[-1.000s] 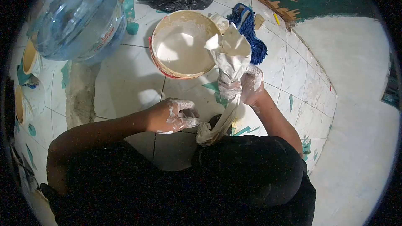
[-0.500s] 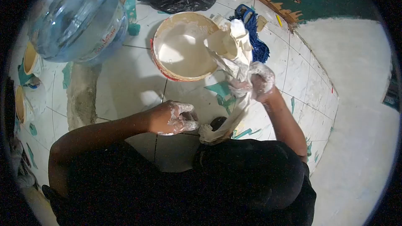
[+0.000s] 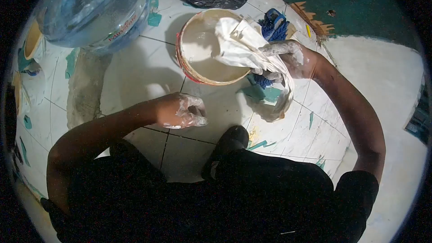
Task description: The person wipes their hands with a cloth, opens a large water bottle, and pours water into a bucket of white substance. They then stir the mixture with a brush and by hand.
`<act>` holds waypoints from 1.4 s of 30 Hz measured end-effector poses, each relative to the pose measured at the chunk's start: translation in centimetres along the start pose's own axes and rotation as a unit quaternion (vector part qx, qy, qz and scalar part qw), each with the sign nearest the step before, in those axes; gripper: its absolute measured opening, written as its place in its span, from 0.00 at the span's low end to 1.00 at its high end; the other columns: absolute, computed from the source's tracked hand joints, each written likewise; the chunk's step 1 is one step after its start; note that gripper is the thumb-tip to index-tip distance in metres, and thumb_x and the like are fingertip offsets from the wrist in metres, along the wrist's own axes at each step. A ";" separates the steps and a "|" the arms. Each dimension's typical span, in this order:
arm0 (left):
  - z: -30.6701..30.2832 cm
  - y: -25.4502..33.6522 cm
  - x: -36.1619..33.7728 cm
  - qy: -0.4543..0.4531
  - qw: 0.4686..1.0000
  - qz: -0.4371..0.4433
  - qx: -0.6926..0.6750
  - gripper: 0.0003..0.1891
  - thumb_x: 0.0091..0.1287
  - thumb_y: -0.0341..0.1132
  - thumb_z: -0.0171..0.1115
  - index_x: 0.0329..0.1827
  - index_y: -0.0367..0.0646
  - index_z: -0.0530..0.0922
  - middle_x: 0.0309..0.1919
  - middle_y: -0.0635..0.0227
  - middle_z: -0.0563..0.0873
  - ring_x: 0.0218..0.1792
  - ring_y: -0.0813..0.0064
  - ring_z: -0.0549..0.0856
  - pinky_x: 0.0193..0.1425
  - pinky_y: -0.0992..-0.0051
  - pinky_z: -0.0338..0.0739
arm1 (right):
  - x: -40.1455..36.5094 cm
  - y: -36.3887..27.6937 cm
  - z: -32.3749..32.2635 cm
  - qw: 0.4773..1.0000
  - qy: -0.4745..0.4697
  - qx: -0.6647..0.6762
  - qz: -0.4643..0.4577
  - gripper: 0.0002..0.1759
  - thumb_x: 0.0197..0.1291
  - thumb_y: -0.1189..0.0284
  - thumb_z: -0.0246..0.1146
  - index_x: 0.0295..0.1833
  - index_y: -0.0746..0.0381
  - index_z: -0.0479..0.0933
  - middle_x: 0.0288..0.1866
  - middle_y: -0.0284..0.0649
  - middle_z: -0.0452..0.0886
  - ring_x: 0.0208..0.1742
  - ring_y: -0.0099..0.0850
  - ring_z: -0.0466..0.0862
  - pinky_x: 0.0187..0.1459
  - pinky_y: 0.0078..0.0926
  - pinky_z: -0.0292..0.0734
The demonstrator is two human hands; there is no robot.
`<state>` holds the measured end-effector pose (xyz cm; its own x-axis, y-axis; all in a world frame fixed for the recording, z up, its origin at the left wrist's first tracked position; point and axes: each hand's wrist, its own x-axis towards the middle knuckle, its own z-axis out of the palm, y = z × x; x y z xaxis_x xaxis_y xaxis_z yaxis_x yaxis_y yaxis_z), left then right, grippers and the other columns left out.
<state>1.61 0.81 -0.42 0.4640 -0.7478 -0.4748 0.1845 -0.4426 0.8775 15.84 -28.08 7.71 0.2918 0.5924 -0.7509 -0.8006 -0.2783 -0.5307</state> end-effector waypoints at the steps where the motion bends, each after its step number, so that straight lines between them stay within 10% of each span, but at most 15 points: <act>1: -0.1 0.1 0.5 -0.004 0.999 0.010 0.031 0.20 0.59 0.47 0.57 0.40 0.36 0.79 0.33 0.55 0.84 0.38 0.60 0.83 0.46 0.66 0.74 | 0.4 -0.2 -0.2 0.997 -0.001 -0.078 -0.013 0.17 0.62 0.75 0.54 0.55 0.70 0.70 0.50 0.46 0.77 0.49 0.29 0.79 0.51 0.25 0.75; 4: -2.2 -1.1 -0.9 -0.016 0.999 0.020 0.029 0.24 0.59 0.51 0.55 0.41 0.36 0.80 0.40 0.51 0.83 0.46 0.53 0.80 0.52 0.64 0.71 | 3.6 -3.2 2.3 0.918 0.009 -0.386 -0.084 0.16 0.63 0.75 0.54 0.55 0.68 0.72 0.51 0.44 0.77 0.51 0.27 0.78 0.54 0.25 0.74; 5: -2.4 -1.2 -1.0 -0.028 0.999 0.005 0.023 0.24 0.59 0.51 0.55 0.42 0.36 0.80 0.41 0.51 0.82 0.47 0.54 0.80 0.52 0.65 0.71 | 4.3 -2.9 1.4 0.979 -0.002 -0.203 -0.027 0.16 0.63 0.74 0.54 0.56 0.67 0.72 0.52 0.43 0.77 0.50 0.27 0.78 0.55 0.22 0.72; 10: -2.2 -1.7 -1.0 -0.045 0.999 -0.025 0.013 0.19 0.61 0.46 0.59 0.43 0.37 0.78 0.30 0.59 0.83 0.32 0.68 0.83 0.41 0.70 0.74 | 4.2 -3.0 3.3 0.975 0.082 -0.204 -0.035 0.22 0.60 0.69 0.59 0.57 0.69 0.71 0.54 0.43 0.77 0.50 0.24 0.78 0.54 0.19 0.72; 12: -2.3 -2.1 -0.7 -0.075 0.996 -0.029 0.023 0.23 0.59 0.49 0.57 0.45 0.36 0.78 0.40 0.53 0.82 0.44 0.60 0.80 0.51 0.67 0.72 | 4.5 -3.1 3.4 0.975 0.106 -0.194 -0.032 0.23 0.60 0.68 0.60 0.58 0.68 0.70 0.54 0.42 0.77 0.49 0.24 0.78 0.53 0.19 0.72; 17: -2.5 -1.8 -0.2 -0.093 0.994 -0.036 0.037 0.26 0.58 0.52 0.56 0.46 0.35 0.78 0.46 0.50 0.81 0.50 0.55 0.79 0.56 0.65 0.70 | 4.7 -3.0 4.4 0.938 0.152 -0.277 -0.145 0.23 0.59 0.67 0.61 0.57 0.67 0.72 0.51 0.42 0.79 0.46 0.24 0.79 0.51 0.20 0.72; 22: -1.9 -2.6 -0.2 -0.070 0.997 -0.005 0.011 0.21 0.61 0.46 0.59 0.42 0.33 0.77 0.29 0.58 0.83 0.33 0.67 0.83 0.41 0.69 0.74 | 5.7 -3.4 3.4 0.882 0.157 -0.422 -0.142 0.21 0.60 0.63 0.59 0.53 0.66 0.75 0.48 0.42 0.80 0.45 0.28 0.79 0.50 0.24 0.72; 30: -2.0 -3.0 -0.1 -0.064 0.997 0.000 0.048 0.23 0.62 0.49 0.58 0.42 0.33 0.77 0.35 0.53 0.83 0.40 0.62 0.82 0.46 0.67 0.74 | 7.4 -3.7 6.0 0.814 0.195 -0.543 -0.073 0.20 0.61 0.66 0.58 0.54 0.68 0.73 0.48 0.40 0.78 0.46 0.23 0.77 0.50 0.20 0.72; 42: -1.9 -1.6 -0.4 -0.069 0.996 -0.018 0.051 0.23 0.62 0.50 0.57 0.41 0.34 0.78 0.32 0.56 0.83 0.37 0.65 0.83 0.45 0.68 0.74 | 9.0 -2.6 5.0 0.866 0.138 -0.471 -0.096 0.19 0.62 0.67 0.56 0.54 0.68 0.73 0.45 0.37 0.79 0.41 0.21 0.77 0.43 0.20 0.75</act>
<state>2.76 2.76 -1.48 0.3343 -0.7876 -0.5176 0.1063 -0.5142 0.8511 17.88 -18.27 4.30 0.5906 0.5285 -0.6099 0.0196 -0.7649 -0.6438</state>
